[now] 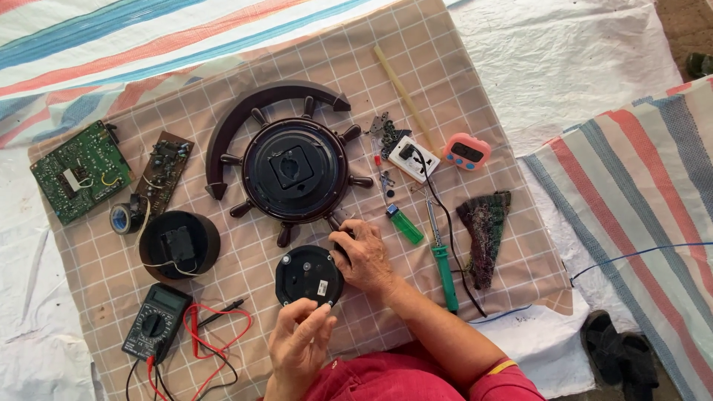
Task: The person cleans the bottom of a black circular electronic device using a small white object and a dark cloth. They wipe the surface thoroughly, turning the device over to clean different sides.
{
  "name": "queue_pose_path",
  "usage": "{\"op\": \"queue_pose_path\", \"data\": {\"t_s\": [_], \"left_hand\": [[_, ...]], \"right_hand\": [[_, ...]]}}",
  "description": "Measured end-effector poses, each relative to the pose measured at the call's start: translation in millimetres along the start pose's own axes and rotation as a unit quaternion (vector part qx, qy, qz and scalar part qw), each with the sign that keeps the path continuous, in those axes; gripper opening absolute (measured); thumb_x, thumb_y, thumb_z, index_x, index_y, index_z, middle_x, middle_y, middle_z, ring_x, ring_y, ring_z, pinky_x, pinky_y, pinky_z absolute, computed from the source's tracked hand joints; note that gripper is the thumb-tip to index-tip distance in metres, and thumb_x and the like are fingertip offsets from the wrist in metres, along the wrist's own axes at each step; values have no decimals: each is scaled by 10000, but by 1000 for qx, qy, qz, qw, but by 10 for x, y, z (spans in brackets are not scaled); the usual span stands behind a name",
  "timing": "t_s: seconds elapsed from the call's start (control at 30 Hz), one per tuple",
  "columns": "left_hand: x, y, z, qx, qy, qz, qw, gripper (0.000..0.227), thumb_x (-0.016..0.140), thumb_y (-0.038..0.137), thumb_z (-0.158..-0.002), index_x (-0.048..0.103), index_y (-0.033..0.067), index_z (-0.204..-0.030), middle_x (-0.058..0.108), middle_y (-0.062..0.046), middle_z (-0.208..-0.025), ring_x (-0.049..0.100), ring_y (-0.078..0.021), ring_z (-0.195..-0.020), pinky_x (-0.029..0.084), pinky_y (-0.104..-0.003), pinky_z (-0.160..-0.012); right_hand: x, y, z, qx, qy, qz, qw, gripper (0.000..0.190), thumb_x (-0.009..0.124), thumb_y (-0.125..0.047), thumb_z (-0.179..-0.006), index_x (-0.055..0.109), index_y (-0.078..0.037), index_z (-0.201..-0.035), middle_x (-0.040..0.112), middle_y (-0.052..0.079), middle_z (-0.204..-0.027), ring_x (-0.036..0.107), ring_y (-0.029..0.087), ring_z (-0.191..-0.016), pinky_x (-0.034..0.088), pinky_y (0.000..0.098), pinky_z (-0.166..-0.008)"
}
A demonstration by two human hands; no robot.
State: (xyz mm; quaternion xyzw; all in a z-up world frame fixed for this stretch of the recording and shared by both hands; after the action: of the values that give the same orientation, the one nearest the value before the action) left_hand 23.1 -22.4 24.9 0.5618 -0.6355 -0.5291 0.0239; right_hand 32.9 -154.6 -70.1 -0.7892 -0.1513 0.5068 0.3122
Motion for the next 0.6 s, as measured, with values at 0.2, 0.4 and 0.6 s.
{"op": "queue_pose_path", "data": {"t_s": [0.2, 0.4, 0.6], "left_hand": [[-71, 85, -60, 26, 26, 16, 999, 185, 538, 55, -818, 554, 29, -1000, 583, -128, -898, 594, -193, -748, 528, -268, -666], [-9, 64, -3, 33, 12, 3, 999, 282, 636, 103, -769, 532, 69, -1029, 585, -108, -921, 584, -189, -784, 519, -273, -686], [-87, 62, -38, 12, 38, 6, 999, 185, 571, 91, -808, 564, 67, -991, 538, -82, -827, 576, -146, -693, 517, -229, -620]], "right_hand": [[-13, -14, -6, 1, 5, 1, 1000, 184, 564, -199, -744, 562, -115, -908, 461, 70, -941, 469, 208, -895, 348, 370, -768], [-29, -17, -7, 5, 8, 0, 1000, 184, 575, -184, -733, 565, -117, -904, 471, 72, -941, 473, 212, -880, 347, 369, -755], [-21, -20, -6, 0, 10, 2, 1000, 175, 567, -195, -743, 566, -110, -896, 462, 62, -934, 476, 204, -873, 355, 367, -747]]}}
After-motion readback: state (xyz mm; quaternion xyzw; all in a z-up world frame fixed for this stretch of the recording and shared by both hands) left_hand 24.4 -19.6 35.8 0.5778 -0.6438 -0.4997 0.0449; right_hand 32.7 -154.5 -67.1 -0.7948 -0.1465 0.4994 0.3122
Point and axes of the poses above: each hand's wrist, its own z-axis away from the middle knuckle, its own x-axis out of the palm, y = z × x, the point moved 10 cm from there along -z, towards the middle knuckle
